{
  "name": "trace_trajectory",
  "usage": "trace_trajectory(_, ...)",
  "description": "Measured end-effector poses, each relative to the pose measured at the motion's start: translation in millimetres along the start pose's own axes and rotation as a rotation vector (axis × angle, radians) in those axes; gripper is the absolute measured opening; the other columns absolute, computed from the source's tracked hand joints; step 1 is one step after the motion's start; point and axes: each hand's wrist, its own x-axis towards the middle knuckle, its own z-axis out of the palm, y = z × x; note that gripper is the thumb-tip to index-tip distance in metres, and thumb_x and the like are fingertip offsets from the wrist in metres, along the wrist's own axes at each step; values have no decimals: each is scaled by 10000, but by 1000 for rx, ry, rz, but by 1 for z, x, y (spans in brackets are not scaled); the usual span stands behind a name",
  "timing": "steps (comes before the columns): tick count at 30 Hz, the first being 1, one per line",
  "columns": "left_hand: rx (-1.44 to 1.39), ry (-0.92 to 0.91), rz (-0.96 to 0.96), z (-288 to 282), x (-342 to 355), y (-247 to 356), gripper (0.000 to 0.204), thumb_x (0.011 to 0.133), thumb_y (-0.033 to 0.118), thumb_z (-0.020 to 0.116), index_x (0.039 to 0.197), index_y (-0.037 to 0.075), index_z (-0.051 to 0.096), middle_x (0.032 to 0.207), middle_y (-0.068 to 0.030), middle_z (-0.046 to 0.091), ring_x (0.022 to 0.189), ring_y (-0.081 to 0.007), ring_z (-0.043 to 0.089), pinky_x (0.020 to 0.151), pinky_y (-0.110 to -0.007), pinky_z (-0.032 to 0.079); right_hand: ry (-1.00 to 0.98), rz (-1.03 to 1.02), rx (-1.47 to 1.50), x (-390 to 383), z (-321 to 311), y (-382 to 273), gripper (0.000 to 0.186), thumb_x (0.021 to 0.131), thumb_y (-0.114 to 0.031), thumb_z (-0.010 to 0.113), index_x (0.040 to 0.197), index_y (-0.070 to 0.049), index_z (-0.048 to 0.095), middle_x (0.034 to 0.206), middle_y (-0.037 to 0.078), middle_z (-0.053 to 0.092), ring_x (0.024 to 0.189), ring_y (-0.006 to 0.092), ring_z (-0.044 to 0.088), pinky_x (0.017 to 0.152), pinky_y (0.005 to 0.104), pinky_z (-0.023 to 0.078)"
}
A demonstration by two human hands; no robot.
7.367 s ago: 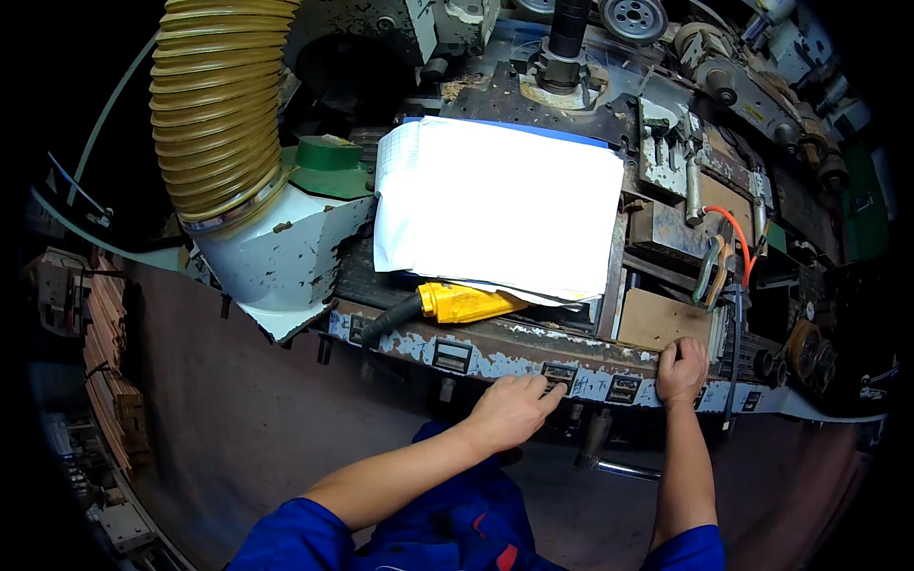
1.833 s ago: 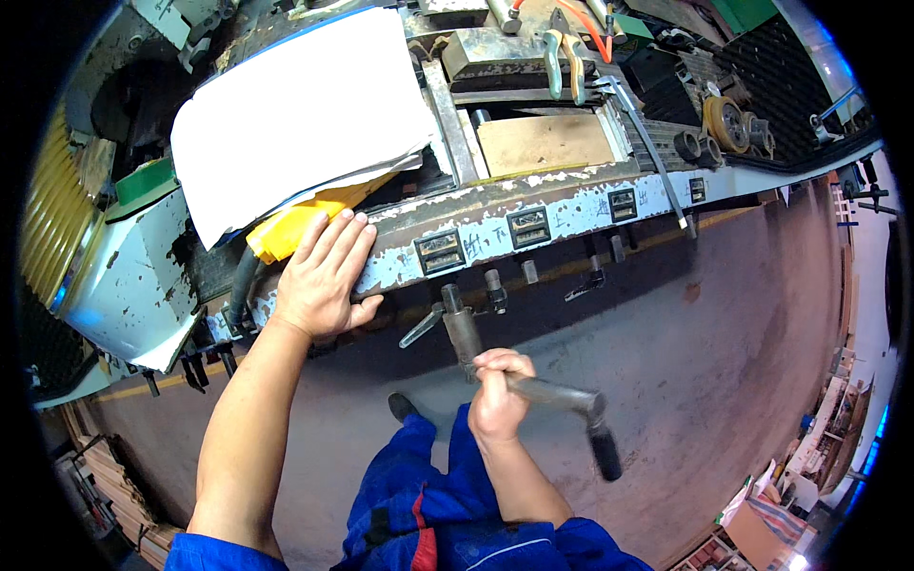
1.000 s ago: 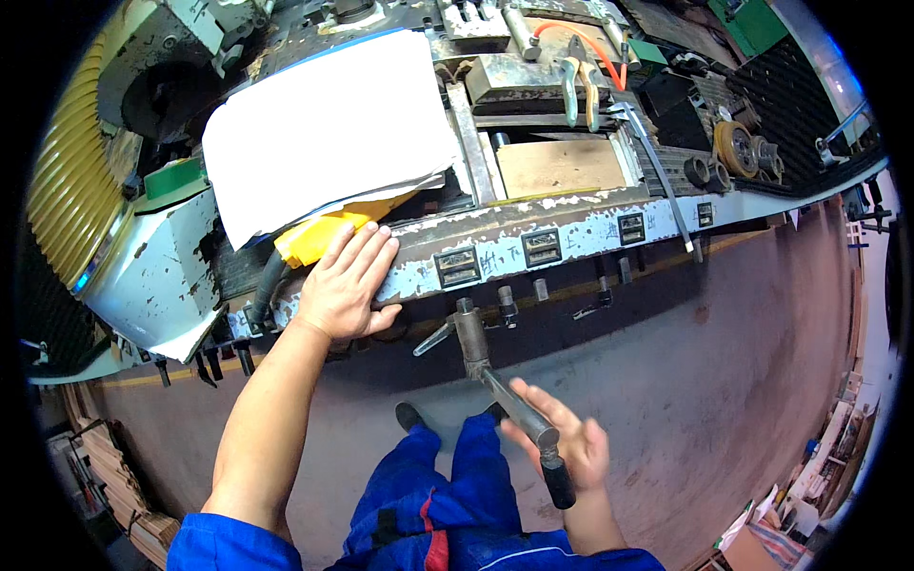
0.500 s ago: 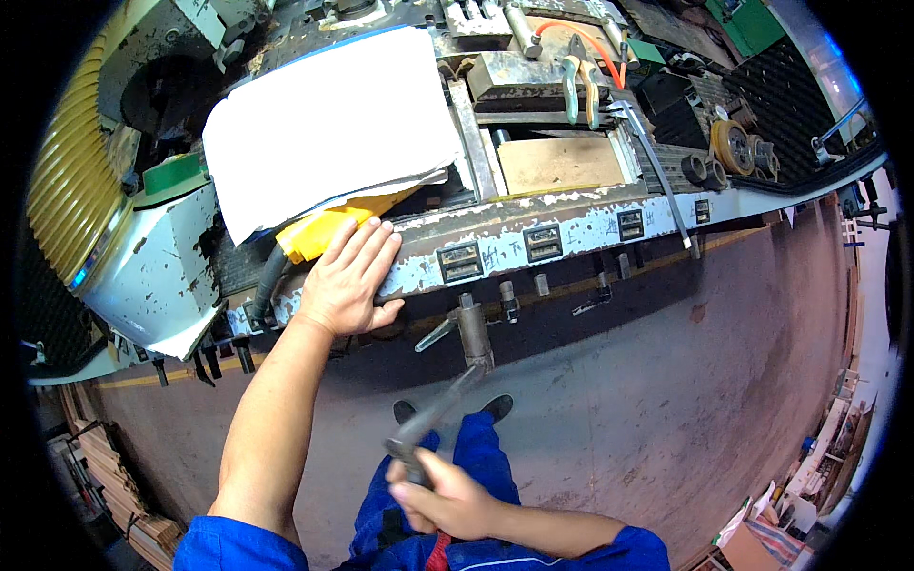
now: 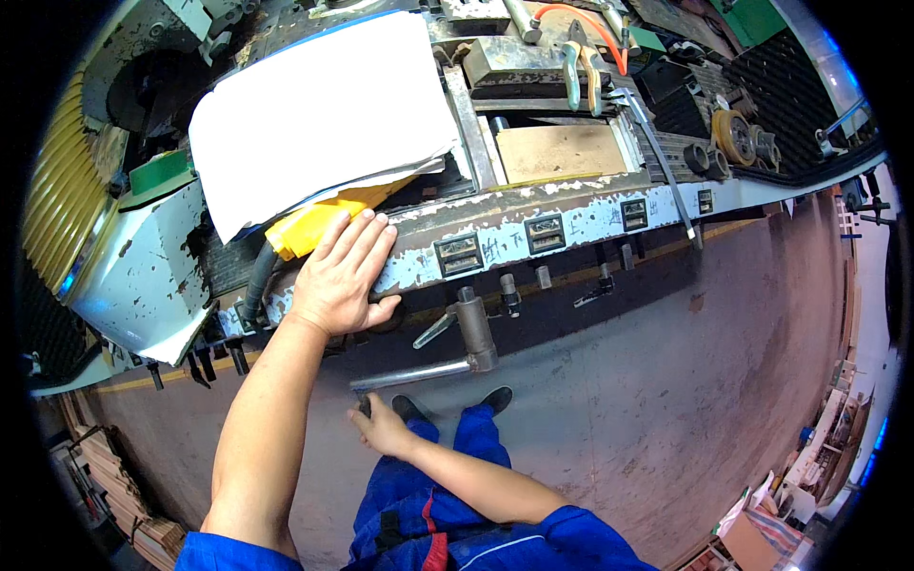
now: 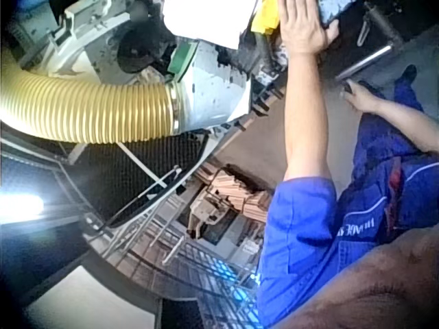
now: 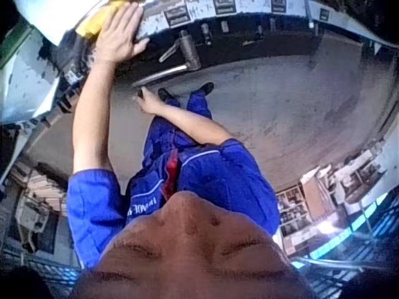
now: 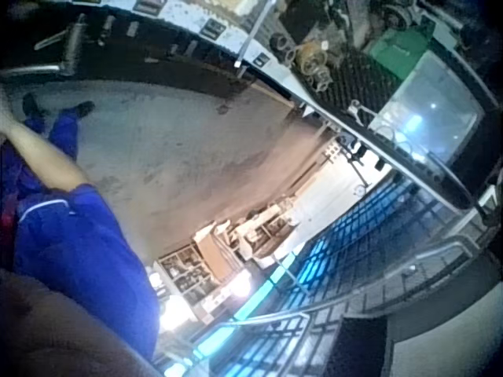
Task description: The person uses a dial indicator to measure a component on a large industrial machine. They then retrieve a document from a nearby storage area and place it on the machine. Finally, they use a T-handle wrench to turn a lever on the machine's side.
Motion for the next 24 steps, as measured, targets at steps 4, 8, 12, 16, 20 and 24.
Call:
trace_trajectory(4, -1, 9, 2, 2, 0, -1, 842, 804, 535, 625, 1455, 10, 529, 1516, -164, 522, 1468, -308, 430, 1272, -471, 213, 183, 26, -201, 42, -29, 44, 535, 992, -371, 649, 1300, 39, 499, 1099, 287, 660, 1008, 416, 648, 885, 466, 508)
trace_trajectory(8, -4, -12, 4, 0, 1, -1, 827, 822, 538, 606, 1454, 9, 531, 1512, -166, 525, 1466, -311, 432, 1270, -474, 217, 296, 129, -334, 59, -79, 59, 614, 978, -374, 653, 1409, 26, 475, 1266, 347, 631, 1214, 492, 600, 1044, 500, 466)
trace_trajectory(12, 4, -16, 12, -1, 3, 0, 827, 829, 544, 601, 1453, 6, 530, 1513, -168, 524, 1463, -313, 436, 1266, -476, 223, 512, 108, -525, 77, -137, 102, 571, 960, -392, 656, 1330, 34, 567, 1258, 315, 649, 1205, 474, 612, 1042, 493, 482)
trace_trajectory(16, 15, -30, 0, -1, 1, 0, 838, 819, 544, 614, 1455, 6, 527, 1515, -168, 522, 1461, -315, 438, 1265, -476, 226, 689, 218, -570, 38, -220, 84, 579, 914, -484, 660, 1236, -12, 567, 1144, 306, 696, 1102, 499, 659, 939, 541, 521)
trace_trajectory(20, 1, -21, 14, -1, 3, 1, 848, 795, 525, 641, 1460, 12, 521, 1522, -165, 516, 1467, -313, 430, 1268, -475, 225, 919, 126, -535, -17, -293, 66, 398, 955, -305, 675, 1217, -27, 563, 1103, 309, 691, 1059, 516, 649, 917, 561, 513)
trace_trajectory(24, -11, -24, -12, 0, -1, 1, 855, 766, 511, 675, 1455, 27, 528, 1520, -160, 517, 1465, -308, 428, 1274, -465, 223, 880, -85, -325, -128, -329, -13, 264, 973, -247, 675, 1070, -12, 606, 870, 145, 656, 800, 293, 619, 726, 380, 485)
